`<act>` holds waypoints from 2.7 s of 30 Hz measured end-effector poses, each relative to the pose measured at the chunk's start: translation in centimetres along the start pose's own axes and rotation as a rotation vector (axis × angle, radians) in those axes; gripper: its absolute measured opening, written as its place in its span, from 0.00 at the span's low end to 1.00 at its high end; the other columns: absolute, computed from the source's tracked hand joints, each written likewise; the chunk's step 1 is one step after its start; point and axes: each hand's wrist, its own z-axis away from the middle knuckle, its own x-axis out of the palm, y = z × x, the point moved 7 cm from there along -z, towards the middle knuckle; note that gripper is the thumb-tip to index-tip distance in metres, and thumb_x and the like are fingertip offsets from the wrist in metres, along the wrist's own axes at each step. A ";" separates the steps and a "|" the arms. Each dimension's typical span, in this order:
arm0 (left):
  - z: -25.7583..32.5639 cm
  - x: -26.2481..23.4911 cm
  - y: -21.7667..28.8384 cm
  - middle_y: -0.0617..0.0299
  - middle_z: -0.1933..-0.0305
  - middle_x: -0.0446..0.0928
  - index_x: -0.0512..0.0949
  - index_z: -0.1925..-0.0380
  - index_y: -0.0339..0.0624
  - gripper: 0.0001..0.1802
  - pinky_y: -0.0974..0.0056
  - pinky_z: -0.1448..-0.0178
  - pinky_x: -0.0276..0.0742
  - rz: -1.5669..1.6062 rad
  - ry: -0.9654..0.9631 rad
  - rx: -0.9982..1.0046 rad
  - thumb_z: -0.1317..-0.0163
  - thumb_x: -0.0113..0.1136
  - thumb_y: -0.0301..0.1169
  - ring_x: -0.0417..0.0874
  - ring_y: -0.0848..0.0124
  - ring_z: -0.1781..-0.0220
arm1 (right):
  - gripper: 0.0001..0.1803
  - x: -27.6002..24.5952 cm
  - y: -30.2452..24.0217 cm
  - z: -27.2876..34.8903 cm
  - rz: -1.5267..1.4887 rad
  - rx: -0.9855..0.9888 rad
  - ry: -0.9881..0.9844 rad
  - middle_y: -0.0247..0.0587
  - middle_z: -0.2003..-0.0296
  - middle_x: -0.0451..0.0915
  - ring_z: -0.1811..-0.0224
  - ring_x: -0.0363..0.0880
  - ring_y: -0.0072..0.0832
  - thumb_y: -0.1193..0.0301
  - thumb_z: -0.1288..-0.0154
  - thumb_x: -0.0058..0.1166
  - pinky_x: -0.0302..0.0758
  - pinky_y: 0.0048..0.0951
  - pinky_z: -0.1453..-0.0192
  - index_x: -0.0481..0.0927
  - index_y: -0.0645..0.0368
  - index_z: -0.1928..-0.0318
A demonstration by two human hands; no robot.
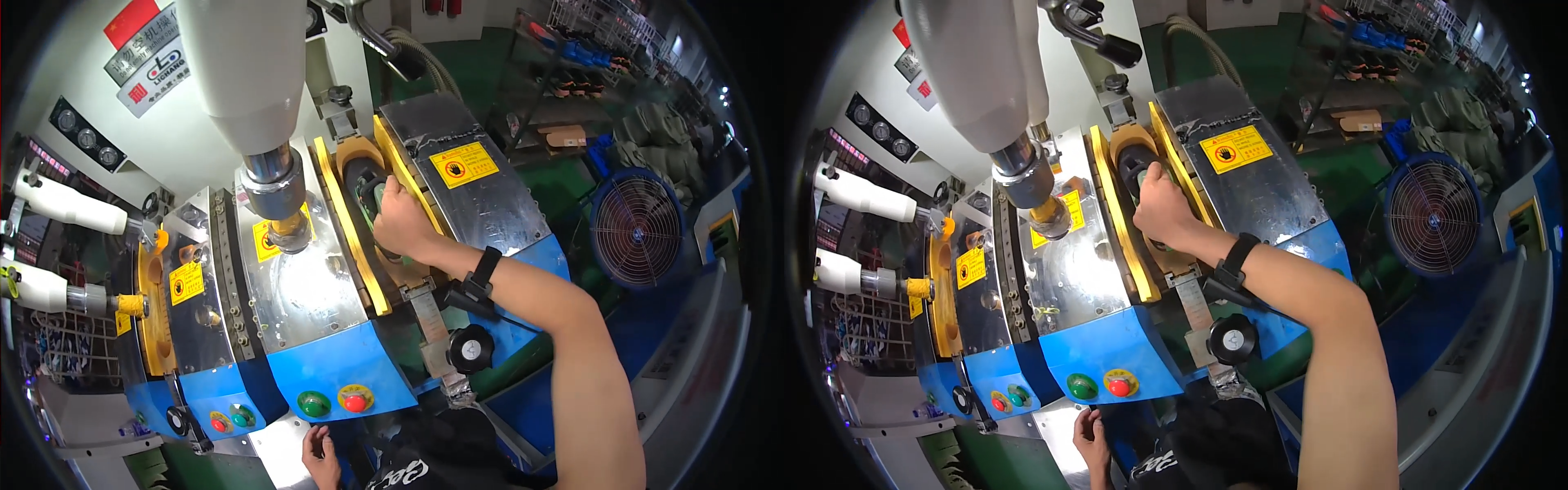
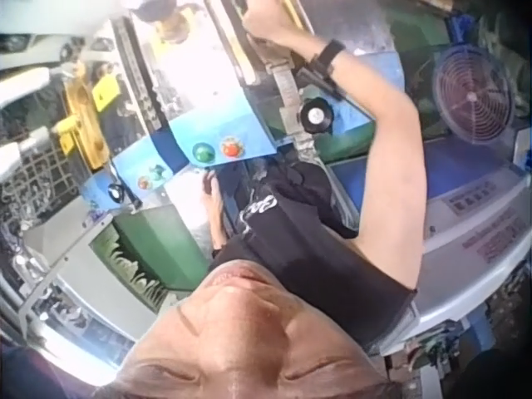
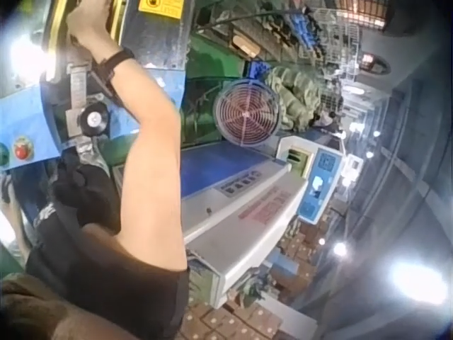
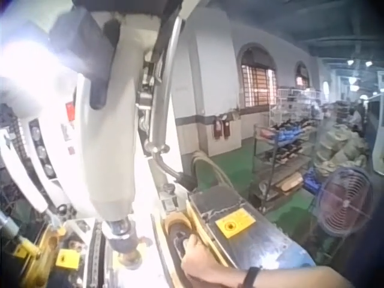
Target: The person is operating shoe manufacturing machinery, including placing shoe uppers into a machine for lasting or sole attaching and checking the quality of the shoes.
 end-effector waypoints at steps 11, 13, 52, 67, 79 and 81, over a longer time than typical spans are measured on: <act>2.6 -3.1 -2.8 0.52 0.51 0.81 0.72 0.47 0.31 0.15 0.66 0.43 0.75 0.023 0.017 -0.055 0.34 0.55 0.20 0.81 0.69 0.49 | 0.28 -0.6 -0.1 -0.8 -0.095 0.036 -0.052 0.74 0.56 0.77 0.51 0.77 0.62 0.72 0.47 0.53 0.74 0.48 0.43 0.63 0.76 0.48; 1.6 -0.9 -1.6 0.52 0.50 0.81 0.72 0.47 0.31 0.16 0.66 0.42 0.75 0.065 -0.047 -0.021 0.34 0.54 0.20 0.81 0.68 0.47 | 0.28 -0.5 1.1 -1.2 -0.077 0.021 0.004 0.74 0.57 0.77 0.50 0.77 0.61 0.71 0.47 0.53 0.74 0.48 0.43 0.63 0.75 0.48; 2.0 -4.6 -4.8 0.52 0.51 0.81 0.71 0.46 0.31 0.16 0.66 0.40 0.74 0.246 -0.028 0.021 0.34 0.50 0.17 0.81 0.68 0.49 | 0.27 -0.3 -12.9 26.2 -0.081 -0.874 -0.090 0.53 0.47 0.73 0.44 0.73 0.48 0.65 0.44 0.61 0.71 0.44 0.39 0.72 0.64 0.47; 9.0 -10.4 -10.0 0.54 0.52 0.81 0.73 0.47 0.33 0.16 0.65 0.40 0.74 0.266 0.252 -0.041 0.35 0.50 0.19 0.81 0.69 0.49 | 0.30 17.3 -23.7 37.2 -0.182 -1.063 -0.450 0.59 0.35 0.63 0.30 0.60 0.53 0.61 0.38 0.58 0.54 0.62 0.29 0.69 0.65 0.40; 23.5 -13.3 -14.3 0.50 0.52 0.82 0.74 0.47 0.37 0.19 0.61 0.43 0.77 -0.023 0.452 -0.085 0.39 0.56 0.26 0.83 0.59 0.48 | 0.14 18.1 -26.6 54.2 -0.633 -0.830 -1.499 0.48 0.58 0.85 0.56 0.86 0.32 0.69 0.34 0.58 0.80 0.30 0.50 0.79 0.65 0.52; 23.5 -14.4 -16.3 0.51 0.53 0.82 0.74 0.48 0.38 0.18 0.60 0.44 0.78 0.001 0.464 -0.124 0.38 0.54 0.29 0.84 0.58 0.49 | 0.13 17.4 -28.5 55.1 -0.656 -0.831 -1.531 0.46 0.58 0.85 0.55 0.85 0.29 0.70 0.33 0.57 0.80 0.28 0.50 0.79 0.64 0.51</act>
